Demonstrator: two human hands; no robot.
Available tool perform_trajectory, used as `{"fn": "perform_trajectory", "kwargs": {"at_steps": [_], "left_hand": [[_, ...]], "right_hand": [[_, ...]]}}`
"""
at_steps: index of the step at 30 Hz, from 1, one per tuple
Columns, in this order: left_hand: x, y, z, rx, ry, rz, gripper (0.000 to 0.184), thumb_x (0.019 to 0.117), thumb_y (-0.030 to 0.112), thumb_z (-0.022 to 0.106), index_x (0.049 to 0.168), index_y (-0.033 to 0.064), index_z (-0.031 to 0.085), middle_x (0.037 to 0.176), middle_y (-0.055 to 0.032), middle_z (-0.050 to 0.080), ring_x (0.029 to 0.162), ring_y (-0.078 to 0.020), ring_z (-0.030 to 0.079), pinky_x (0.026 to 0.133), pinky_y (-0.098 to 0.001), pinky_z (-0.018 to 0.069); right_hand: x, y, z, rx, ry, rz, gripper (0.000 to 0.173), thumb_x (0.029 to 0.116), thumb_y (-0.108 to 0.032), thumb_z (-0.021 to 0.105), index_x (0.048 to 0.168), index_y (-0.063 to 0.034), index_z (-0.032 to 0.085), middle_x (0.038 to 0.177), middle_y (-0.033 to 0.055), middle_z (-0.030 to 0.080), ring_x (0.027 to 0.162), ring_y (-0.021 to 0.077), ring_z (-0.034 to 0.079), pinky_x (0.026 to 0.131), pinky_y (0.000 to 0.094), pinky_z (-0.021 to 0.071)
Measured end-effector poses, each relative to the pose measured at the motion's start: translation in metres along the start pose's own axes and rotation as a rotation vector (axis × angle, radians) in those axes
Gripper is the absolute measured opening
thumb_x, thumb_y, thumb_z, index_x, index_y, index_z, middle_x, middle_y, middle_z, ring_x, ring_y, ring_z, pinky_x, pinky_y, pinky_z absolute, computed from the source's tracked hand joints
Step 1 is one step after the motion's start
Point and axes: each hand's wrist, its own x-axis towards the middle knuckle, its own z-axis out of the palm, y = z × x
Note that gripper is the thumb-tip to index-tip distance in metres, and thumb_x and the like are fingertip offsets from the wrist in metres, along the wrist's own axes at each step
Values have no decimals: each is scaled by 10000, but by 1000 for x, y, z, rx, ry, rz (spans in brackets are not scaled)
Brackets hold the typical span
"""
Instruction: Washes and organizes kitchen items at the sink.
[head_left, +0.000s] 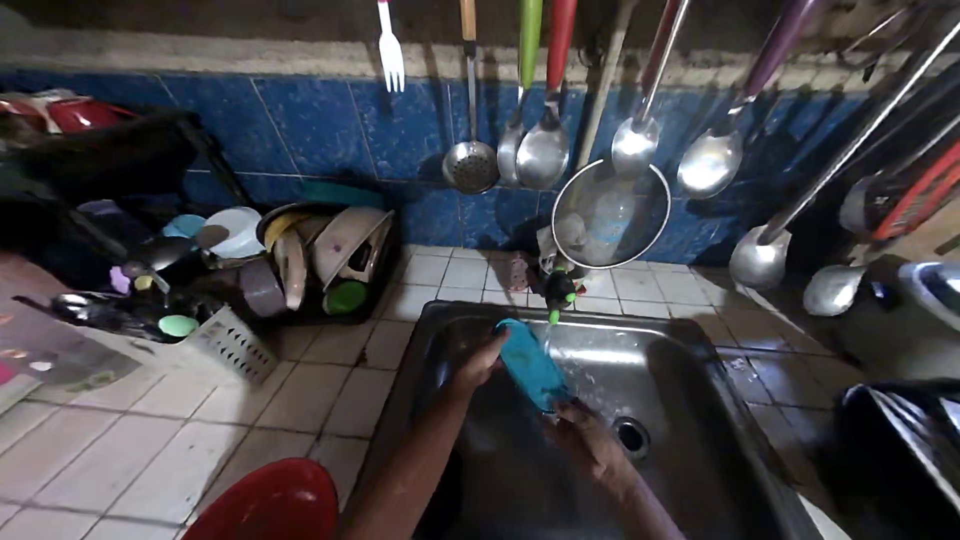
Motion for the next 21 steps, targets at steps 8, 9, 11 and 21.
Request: {"fn": "perform_trajectory", "kwargs": {"at_steps": [8,9,11,21], "left_hand": [[-20,21,-66,1144,-549,33,396,1071,191,536,1381,-54,556,1340,-288,592,1225,-398,588,1066,-530,432],[-27,27,-74,1256,-621,87,387,1065,180,543,1376,-49,574,1354,-287,593,1267,-412,570,1102,-544,405],[-46,38,-92,1347,-688,160,402,1057,179,560,1389,-48,567,1364,-294,589,1300,-431,550,1130,-562,379],[-163,50,-207,1249,-683,510,343,1052,126,557,1336,-54,621,1236,-298,668,1162,-463,647,1051,-603,461]], "right_hand": [[-52,-39,5,-1609,74,-746,263,1009,-92,567,1227,-7,688,1177,252,681,999,424,705,867,577,565],[-60,-39,8,-1711,124,-913,229,985,-45,578,1167,-14,713,1114,249,694,903,426,722,767,571,591],[-73,-38,13,-1753,287,-1310,166,905,11,635,1038,-2,733,966,219,704,725,376,724,593,506,604],[-136,-11,15,-1998,332,-1411,126,856,41,679,964,10,736,952,209,693,738,339,727,588,432,615]]}}
